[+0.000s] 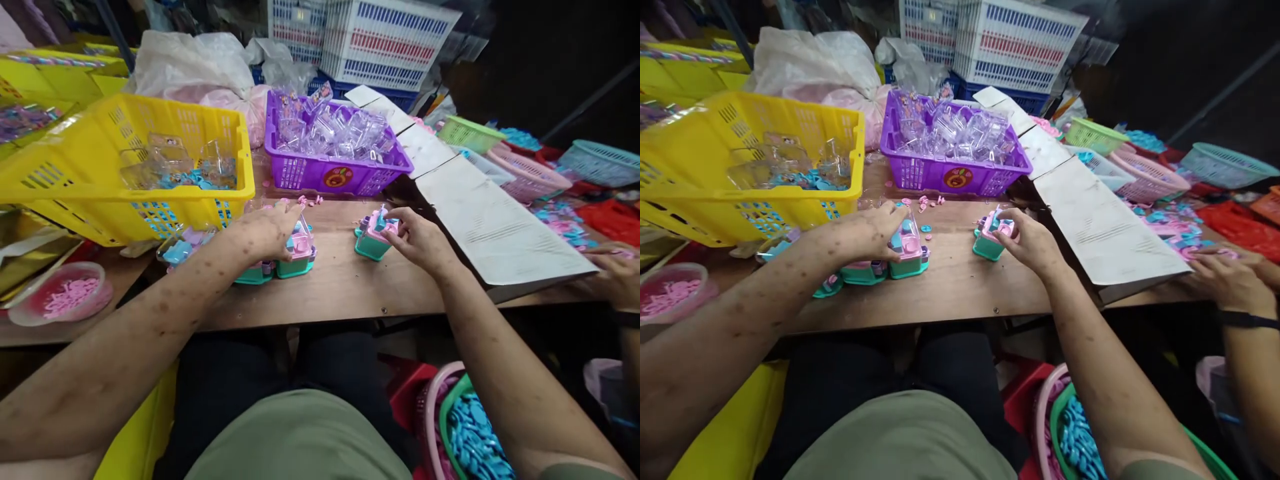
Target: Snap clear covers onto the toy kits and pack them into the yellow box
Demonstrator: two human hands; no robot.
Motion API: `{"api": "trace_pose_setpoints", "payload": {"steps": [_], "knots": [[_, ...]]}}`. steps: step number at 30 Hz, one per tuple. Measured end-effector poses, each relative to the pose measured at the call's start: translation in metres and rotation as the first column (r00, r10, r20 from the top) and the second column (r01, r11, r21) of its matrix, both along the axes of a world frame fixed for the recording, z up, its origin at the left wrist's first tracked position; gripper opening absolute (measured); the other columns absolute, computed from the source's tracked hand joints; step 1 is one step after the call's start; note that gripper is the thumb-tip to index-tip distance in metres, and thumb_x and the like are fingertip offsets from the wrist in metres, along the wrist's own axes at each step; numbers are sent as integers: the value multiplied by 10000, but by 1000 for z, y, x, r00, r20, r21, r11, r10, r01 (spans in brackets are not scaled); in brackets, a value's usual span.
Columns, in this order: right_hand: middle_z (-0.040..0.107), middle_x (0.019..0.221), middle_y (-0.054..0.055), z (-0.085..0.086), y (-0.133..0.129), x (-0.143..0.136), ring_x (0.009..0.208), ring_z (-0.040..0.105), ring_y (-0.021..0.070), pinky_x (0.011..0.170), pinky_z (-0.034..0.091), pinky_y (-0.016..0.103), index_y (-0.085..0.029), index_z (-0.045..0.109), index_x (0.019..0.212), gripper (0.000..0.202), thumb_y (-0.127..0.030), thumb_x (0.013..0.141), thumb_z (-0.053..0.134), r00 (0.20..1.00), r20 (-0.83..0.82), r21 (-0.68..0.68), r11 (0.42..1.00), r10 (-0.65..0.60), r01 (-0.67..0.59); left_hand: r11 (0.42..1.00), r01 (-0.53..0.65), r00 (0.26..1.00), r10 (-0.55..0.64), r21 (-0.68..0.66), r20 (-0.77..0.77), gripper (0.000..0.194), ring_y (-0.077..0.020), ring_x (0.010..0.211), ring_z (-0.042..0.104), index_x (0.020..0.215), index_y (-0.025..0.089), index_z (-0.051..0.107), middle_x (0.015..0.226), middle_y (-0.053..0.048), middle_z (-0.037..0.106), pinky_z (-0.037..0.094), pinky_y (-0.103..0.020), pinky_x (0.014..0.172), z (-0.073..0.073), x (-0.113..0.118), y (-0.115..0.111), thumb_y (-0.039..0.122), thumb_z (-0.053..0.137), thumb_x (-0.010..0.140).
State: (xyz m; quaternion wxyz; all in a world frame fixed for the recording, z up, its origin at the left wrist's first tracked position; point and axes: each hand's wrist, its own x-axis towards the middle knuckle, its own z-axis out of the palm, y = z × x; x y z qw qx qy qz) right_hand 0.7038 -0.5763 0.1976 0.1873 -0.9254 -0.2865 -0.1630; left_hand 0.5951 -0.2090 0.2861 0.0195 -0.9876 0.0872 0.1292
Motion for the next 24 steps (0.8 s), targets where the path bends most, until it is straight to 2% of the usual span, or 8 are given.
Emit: {"api": "trace_pose_setpoints", "payload": {"steps": [2,4,8,12,16,19,22,24], "knots": [[812,1248,114,0,2,-3,967,729,328,955,620,505,-279,694,1456,539,-572,1010,771,999,17,61,997,43,-44,1000,-9,1000,9,-1,-20,1154,-503,1525,603,1842,196,253,1783,-276,459,530,-553,1240,0,1,-2,397,922,924],[759,1414,138,-7,4,-1,1236,694,402,1139,572,605,-290,675,1512,671,-618,952,844,997,56,130,990,55,-62,1000,10,1000,-9,25,-18,1147,-512,1564,562,1831,172,265,1770,-278,476,483,-576,1288,0,3,-4,396,922,918],[497,1699,195,-35,6,10,1616,458,488,1372,377,703,-271,505,1715,1112,-596,771,995,998,-64,218,976,28,-13,998,32,999,-31,48,-21,1179,-501,1596,539,1838,188,223,1792,-278,459,444,-592,1316,0,6,-4,389,910,900],[448,1697,169,-51,4,12,1659,432,469,1408,366,662,-307,565,1682,1021,-467,773,1001,984,-173,233,972,50,-8,998,33,999,-31,53,-39,1245,-492,1633,505,1843,197,194,1840,-286,384,456,-580,1310,0,10,-1,375,930,855],[512,1667,143,-41,6,-12,1606,513,451,1387,415,656,-351,602,1657,958,-455,798,1013,969,-157,269,953,188,-142,986,91,996,-89,142,-17,1177,-474,1676,448,1806,122,302,1803,-289,446,341,-606,1393,-1,14,3,392,930,848],[520,1729,116,-34,15,-41,1628,515,422,1392,422,637,-397,488,1756,1048,-439,846,1005,928,-190,301,919,320,-255,981,89,996,-90,175,-5,1181,-510,1690,414,1793,85,339,1792,-300,459,254,-678,1423,-2,11,6,401,945,830],[491,1794,88,-37,25,-71,1644,521,395,1378,460,602,-443,316,1840,1212,-392,852,1017,888,-263,367,890,378,-270,990,128,972,-137,58,189,1309,-584,1748,245,1803,52,288,1862,-346,302,156,-767,1429,-9,-9,-1,447,1007,782],[455,1827,95,-40,28,-88,1667,503,391,1376,468,584,-445,262,1857,1253,-386,860,1018,874,-263,394,873,408,-288,948,290,887,-215,-130,408,1300,-528,1785,191,1834,71,160,1890,-335,233,174,-721,1454,-22,-33,-16,508,944,894]]}}
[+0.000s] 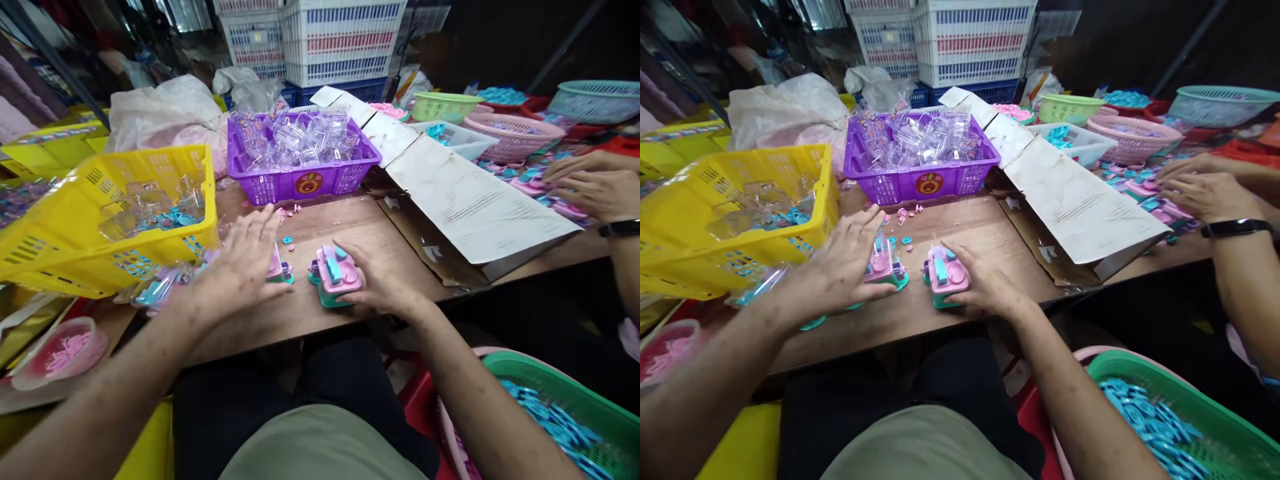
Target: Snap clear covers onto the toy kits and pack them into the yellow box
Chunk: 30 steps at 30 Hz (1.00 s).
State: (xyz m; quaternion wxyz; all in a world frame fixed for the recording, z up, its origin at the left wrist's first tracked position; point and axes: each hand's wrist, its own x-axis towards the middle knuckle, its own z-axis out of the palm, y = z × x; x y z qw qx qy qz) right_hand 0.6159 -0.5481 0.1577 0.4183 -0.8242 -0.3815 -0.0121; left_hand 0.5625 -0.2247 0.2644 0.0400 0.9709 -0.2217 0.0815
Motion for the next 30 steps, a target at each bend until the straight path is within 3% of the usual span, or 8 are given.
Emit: {"api": "trace_pose_setpoints", "payload": {"steps": [2,5,8,11,16,21,24,30], "knots": [[388,1872,121,1,-2,-11,1727,414,401,1390,445,589,-421,223,1870,1278,-452,873,1021,998,35,9,998,55,-55,956,170,981,-141,-241,132,1195,-430,1781,288,1853,147,42,1878,-294,298,297,-642,1452,-26,-24,-22,513,825,1028],[399,1870,141,12,-15,-7,1733,409,387,1362,478,606,-402,242,1865,1111,-520,990,917,993,100,7,998,63,-64,864,131,986,-62,-486,155,1316,-481,1756,331,1859,188,18,1872,-297,297,450,-677,1372,-85,-39,-57,421,922,932],[657,1645,115,41,-25,26,1530,653,335,1274,574,577,-394,579,1690,596,-436,1119,745,978,202,35,998,-57,51,765,86,973,73,-638,219,1367,-533,1767,268,1863,185,-31,1887,-341,205,449,-743,1347,-140,-27,-82,300,929,897],[789,1375,105,82,-17,83,1300,771,325,1172,632,556,-331,843,1261,235,-449,1126,692,948,277,51,988,-154,146,696,59,983,83,-716,162,1460,-548,1754,294,1865,238,-60,1888,-327,224,452,-755,1346,-171,-14,-90,319,981,844],[839,1271,96,139,47,195,1245,769,317,1149,617,502,-264,846,1145,238,-330,1078,627,906,203,-40,922,-371,386,604,-3,1000,-10,-797,-11,1571,-512,1690,455,1857,298,-96,1835,-276,398,502,-721,1334,-182,-12,-88,352,1043,776],[845,1025,95,145,121,281,1131,795,343,1165,587,526,-223,812,1230,282,-216,948,793,843,101,-220,815,-528,536,576,37,999,-54,-817,7,1611,-529,1664,488,1861,309,-65,1830,-275,415,517,-743,1320,-188,-9,-91,379,1081,731],[810,952,91,142,137,307,1090,812,347,1096,628,521,-193,805,1179,311,-141,873,830,830,61,-257,795,-555,550,560,64,997,-70,-826,30,1626,-559,1629,522,1862,310,-70,1805,-286,446,537,-774,1288,-194,-5,-95,495,1082,729],[755,1179,88,151,123,313,954,841,250,709,700,363,-283,623,1565,453,-366,1123,564,844,-27,-160,836,-535,525,527,97,993,-107,-844,47,1534,-534,1636,521,1856,332,-18,1788,-258,476,518,-765,1313,-189,-4,-95,471,1060,774]]}}
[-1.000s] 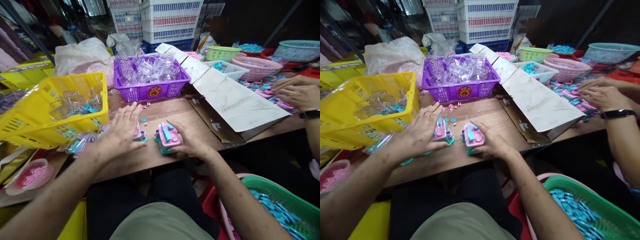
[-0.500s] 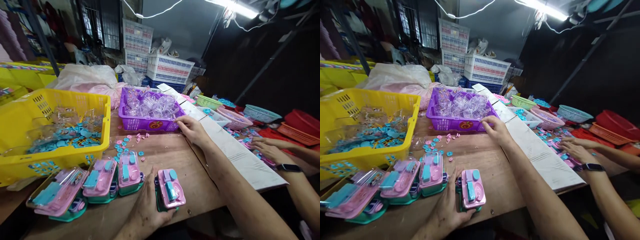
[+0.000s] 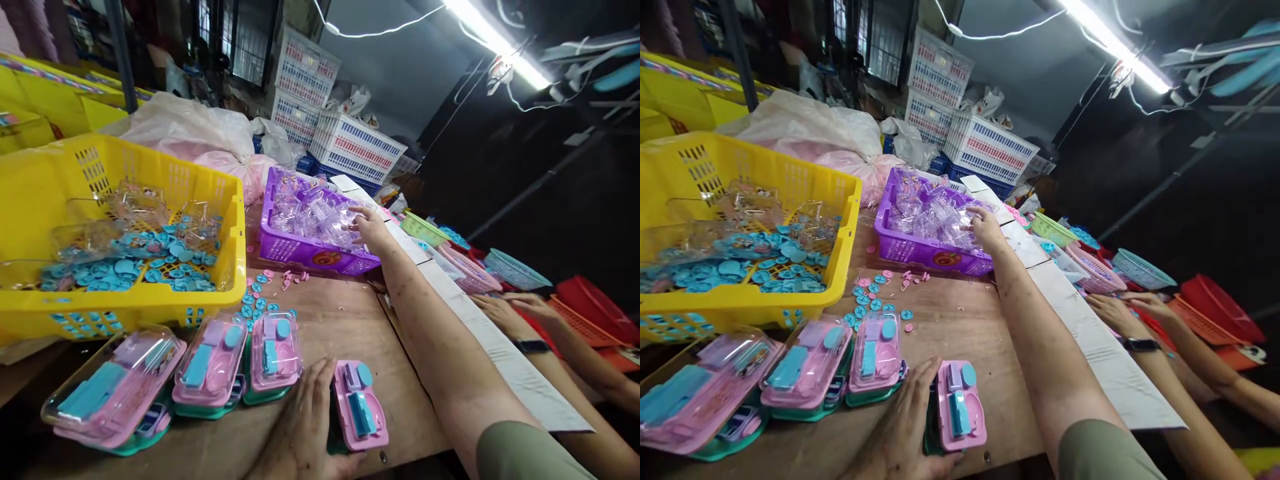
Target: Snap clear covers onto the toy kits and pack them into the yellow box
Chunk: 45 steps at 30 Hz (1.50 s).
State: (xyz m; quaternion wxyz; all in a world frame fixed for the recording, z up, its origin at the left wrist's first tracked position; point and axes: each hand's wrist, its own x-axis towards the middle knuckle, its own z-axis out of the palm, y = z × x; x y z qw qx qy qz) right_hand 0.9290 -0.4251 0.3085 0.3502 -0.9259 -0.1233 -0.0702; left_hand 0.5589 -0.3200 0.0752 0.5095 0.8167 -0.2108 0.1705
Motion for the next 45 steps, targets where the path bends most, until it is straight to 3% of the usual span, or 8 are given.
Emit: {"api": "trace_pose_setpoints", "payload": {"steps": [5,10,17,24,27,34,39,45], "knots": [[744,1306,135,-5,1,-12,1200,785,340,951,724,513,-241,587,1623,795,-406,915,907,998,54,-21,1000,22,-21,1000,-1,1000,2,4,-15,1435,-510,1669,485,1837,339,81,1801,-237,463,484,-758,1348,5,-2,5,399,1055,786],[563,1592,245,2,17,-26,1479,612,428,1327,480,597,-163,582,1650,1176,-287,601,1098,986,168,-85,996,15,-1,1000,12,998,-11,14,-61,1344,-516,1691,446,1826,285,216,1797,-249,464,418,-786,1378,4,0,4,375,1050,776],[639,1500,179,50,-47,-95,1021,747,294,985,690,532,-250,444,1736,1276,-608,676,1059,938,174,-15,953,301,-303,999,1,1000,-3,-48,-31,1338,-494,1680,470,1822,245,197,1790,-260,462,411,-753,1386,7,2,7,335,1032,780],[823,1328,99,38,-104,-207,1084,797,286,882,695,391,-275,796,1480,699,-661,911,920,494,-528,34,599,691,-800,994,42,995,-51,-101,-90,1160,-449,1567,586,1695,229,381,1636,-215,595,457,-679,1356,30,4,13,448,1049,772],[795,1472,104,14,-95,-230,1245,789,294,943,697,395,-313,670,1644,746,-605,988,873,349,-640,181,576,684,-797,991,45,994,-57,-122,-94,1170,-443,1570,579,1687,221,373,1644,-219,578,464,-665,1345,32,6,14,477,1052,770],[721,1573,133,-14,-118,-278,1401,728,331,1142,651,510,-304,700,1516,565,-557,1031,843,696,-457,164,821,554,-547,990,6,992,-23,-139,-123,1146,-431,1558,594,1663,215,390,1630,-212,592,480,-631,1334,34,4,14,522,1052,779],[677,1632,100,-66,-110,-324,1517,642,369,1314,506,662,-376,684,1565,518,-627,1115,629,925,-227,172,947,306,-271,996,13,998,-18,-91,-59,1128,-429,1570,581,1658,173,399,1638,-237,591,446,-629,1360,33,5,12,510,1047,799],[632,1528,172,-82,-78,-341,1447,642,434,1255,560,682,-367,708,1585,635,-681,1033,734,972,151,-6,984,178,-179,999,3,998,-6,-51,-64,1171,-440,1606,544,1679,157,363,1674,-266,554,411,-642,1382,25,7,11,537,1049,810]]}}
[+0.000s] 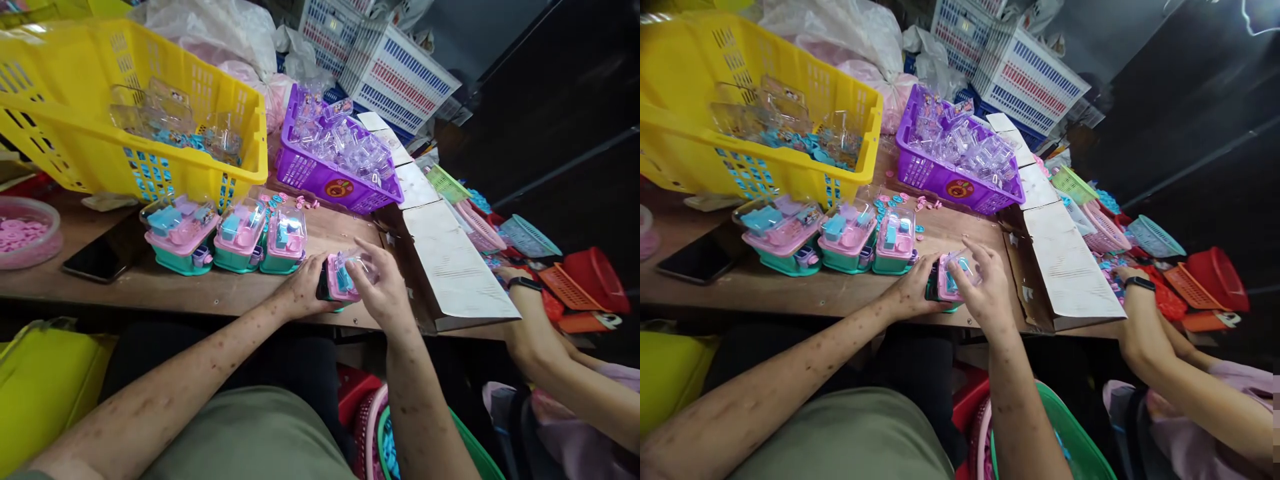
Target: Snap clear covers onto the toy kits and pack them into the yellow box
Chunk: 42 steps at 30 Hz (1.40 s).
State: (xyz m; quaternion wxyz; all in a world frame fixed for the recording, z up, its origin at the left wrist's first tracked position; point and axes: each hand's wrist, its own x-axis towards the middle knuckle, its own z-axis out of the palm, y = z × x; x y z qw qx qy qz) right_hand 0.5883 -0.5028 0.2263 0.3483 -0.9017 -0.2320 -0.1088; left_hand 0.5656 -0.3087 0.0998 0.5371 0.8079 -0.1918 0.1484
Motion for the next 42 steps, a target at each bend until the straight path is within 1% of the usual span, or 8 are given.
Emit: {"api": "trace_pose_setpoints", "payload": {"steps": [2,5,8,12,17,24,29,42], "knots": [[608,1549,160,17,-3,6,1499,604,439,1301,520,667,-382,722,1583,619,-649,1026,764,989,82,-85,989,127,-120,1000,2,1000,-1,-8,10,1170,-435,1601,548,1678,172,367,1677,-253,558,409,-641,1383,-1,0,0,539,1054,804],[646,1534,137,38,-8,20,1523,598,421,1317,506,639,-366,763,1544,581,-676,1054,723,940,55,-170,931,338,-325,999,9,999,-8,-31,34,1128,-434,1582,565,1668,190,387,1659,-237,578,418,-651,1374,-1,1,0,560,1035,823],[728,1428,136,38,-2,31,1407,691,383,1223,582,623,-325,794,1501,531,-657,1141,589,901,83,-175,896,426,-408,999,12,999,-9,-53,48,1147,-452,1567,579,1673,208,388,1638,-231,592,441,-673,1354,-3,3,0,571,1040,803],[769,1436,133,20,5,33,1314,748,360,1142,635,617,-340,639,1670,535,-524,1170,583,884,195,-223,897,425,-382,998,29,997,-24,-62,77,1192,-460,1584,569,1700,228,354,1664,-233,572,460,-682,1343,-7,5,-1,543,1053,788],[748,1462,162,9,4,30,1387,725,376,1172,628,621,-289,696,1598,477,-421,1153,589,865,250,-274,889,435,-368,997,35,996,-29,-70,89,1205,-473,1595,558,1697,185,358,1673,-264,562,464,-684,1343,-7,5,-1,533,1059,781],[743,1441,162,12,0,25,1354,746,362,1153,644,583,-276,730,1578,478,-364,1120,626,882,198,-292,885,428,-363,998,39,998,-36,-56,53,1179,-471,1571,579,1686,232,353,1660,-233,571,485,-707,1312,-5,5,1,578,1041,794],[736,1465,149,14,-1,22,1360,737,366,1157,637,577,-302,713,1609,522,-347,1093,650,873,194,-319,871,447,-374,998,35,998,-32,-49,44,1168,-468,1554,589,1658,231,360,1634,-227,587,493,-706,1298,-2,2,0,537,1066,779],[763,1442,141,14,0,22,1337,753,364,1141,647,581,-294,748,1575,506,-385,1084,661,898,153,-307,884,412,-353,998,27,1000,-26,-59,7,1167,-463,1517,617,1616,252,396,1599,-203,608,532,-692,1256,1,1,1,504,1102,722]]}}
